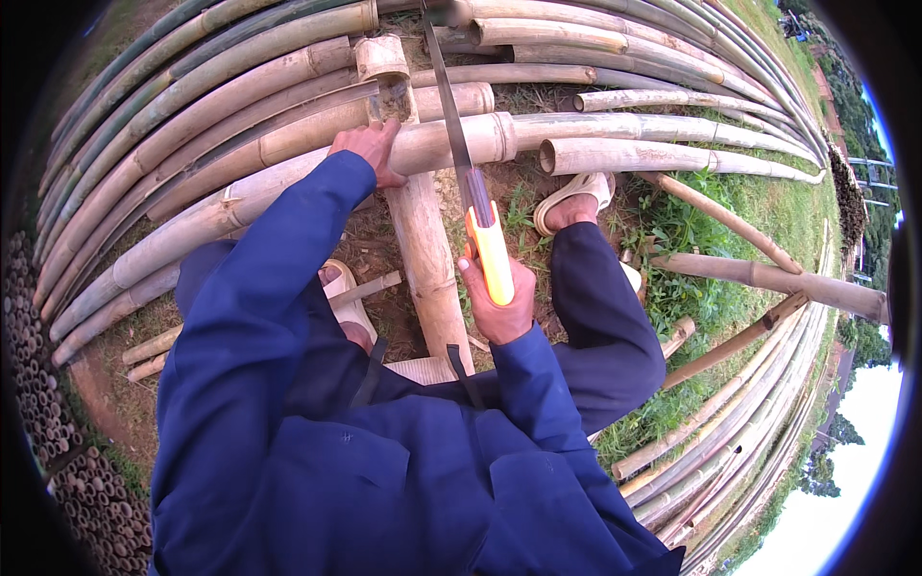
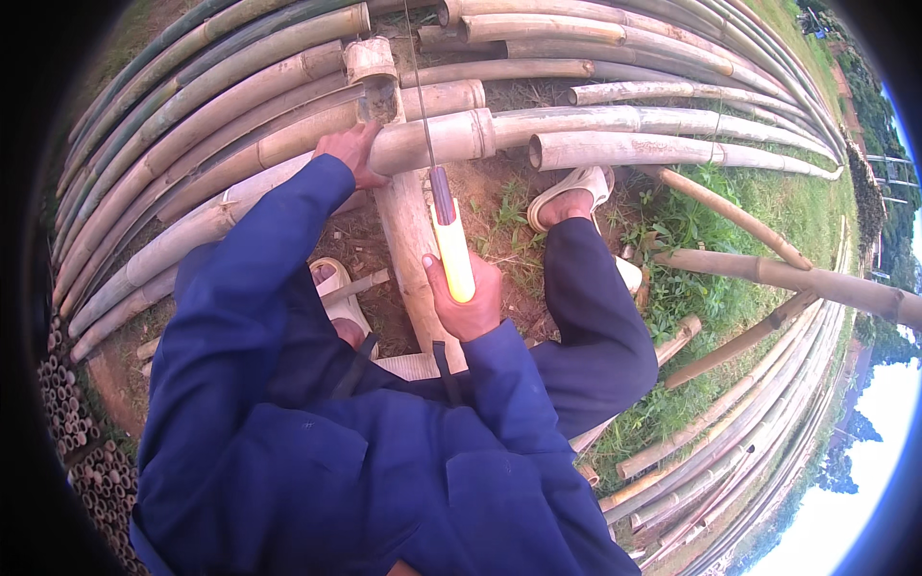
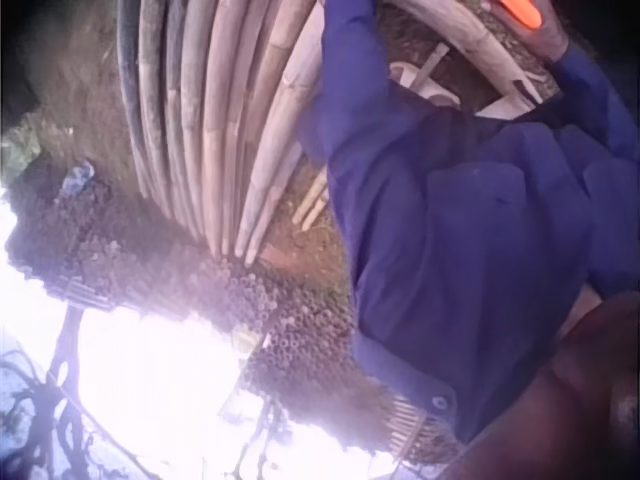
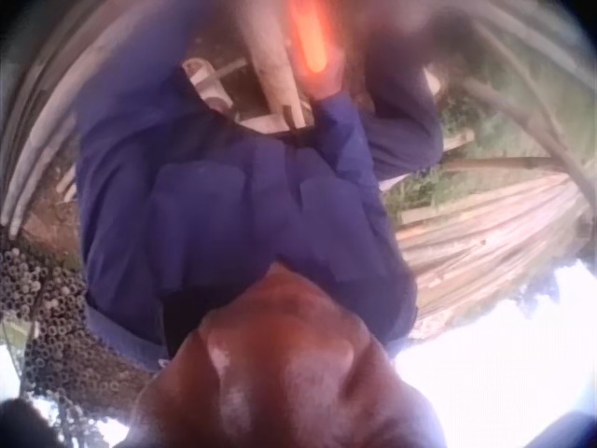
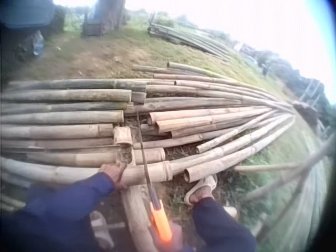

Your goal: The person uses a hand saw to cut bamboo poles into shorter sections. They repeatedly position a pole on a wooden support, saw through it, and then move the cut pieces aside to make room for the next cut.

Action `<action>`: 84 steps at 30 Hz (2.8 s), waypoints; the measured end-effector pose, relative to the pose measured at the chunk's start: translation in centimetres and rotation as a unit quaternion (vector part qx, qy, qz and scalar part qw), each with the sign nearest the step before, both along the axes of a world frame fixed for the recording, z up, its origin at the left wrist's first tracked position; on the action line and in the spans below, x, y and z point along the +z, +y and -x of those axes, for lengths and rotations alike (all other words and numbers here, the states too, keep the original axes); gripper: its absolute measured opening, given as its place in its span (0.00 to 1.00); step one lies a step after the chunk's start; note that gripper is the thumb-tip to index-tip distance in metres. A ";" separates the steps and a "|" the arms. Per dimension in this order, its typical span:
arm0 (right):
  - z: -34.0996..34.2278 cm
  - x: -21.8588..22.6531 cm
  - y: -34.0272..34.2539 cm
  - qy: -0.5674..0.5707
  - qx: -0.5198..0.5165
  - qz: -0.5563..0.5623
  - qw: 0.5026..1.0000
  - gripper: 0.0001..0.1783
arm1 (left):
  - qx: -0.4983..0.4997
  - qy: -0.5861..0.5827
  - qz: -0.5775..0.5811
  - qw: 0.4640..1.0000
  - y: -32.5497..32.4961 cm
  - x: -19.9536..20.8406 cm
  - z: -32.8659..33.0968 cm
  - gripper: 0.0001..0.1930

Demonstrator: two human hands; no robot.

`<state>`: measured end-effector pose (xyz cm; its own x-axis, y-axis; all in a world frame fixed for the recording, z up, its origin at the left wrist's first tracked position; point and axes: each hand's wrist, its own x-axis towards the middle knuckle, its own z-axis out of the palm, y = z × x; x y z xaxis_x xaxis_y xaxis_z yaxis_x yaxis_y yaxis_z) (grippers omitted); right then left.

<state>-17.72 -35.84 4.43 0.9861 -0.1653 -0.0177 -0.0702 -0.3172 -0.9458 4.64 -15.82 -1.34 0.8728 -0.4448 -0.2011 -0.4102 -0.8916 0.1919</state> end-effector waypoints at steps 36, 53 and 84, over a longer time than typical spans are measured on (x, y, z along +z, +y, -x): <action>7.8 4.6 0.4 0.045 -0.007 0.055 0.997 0.07 | -0.011 0.055 -0.007 0.998 0.9 1.2 -1.7 0.39; 14.4 7.2 -0.5 0.061 -0.011 0.107 0.992 0.11 | -0.009 0.006 0.017 1.000 0.9 -0.6 -1.0 0.40; 0.3 -0.2 1.8 -0.085 -0.054 0.030 0.994 0.19 | 0.020 0.046 -0.019 0.999 0.3 -0.3 -1.5 0.51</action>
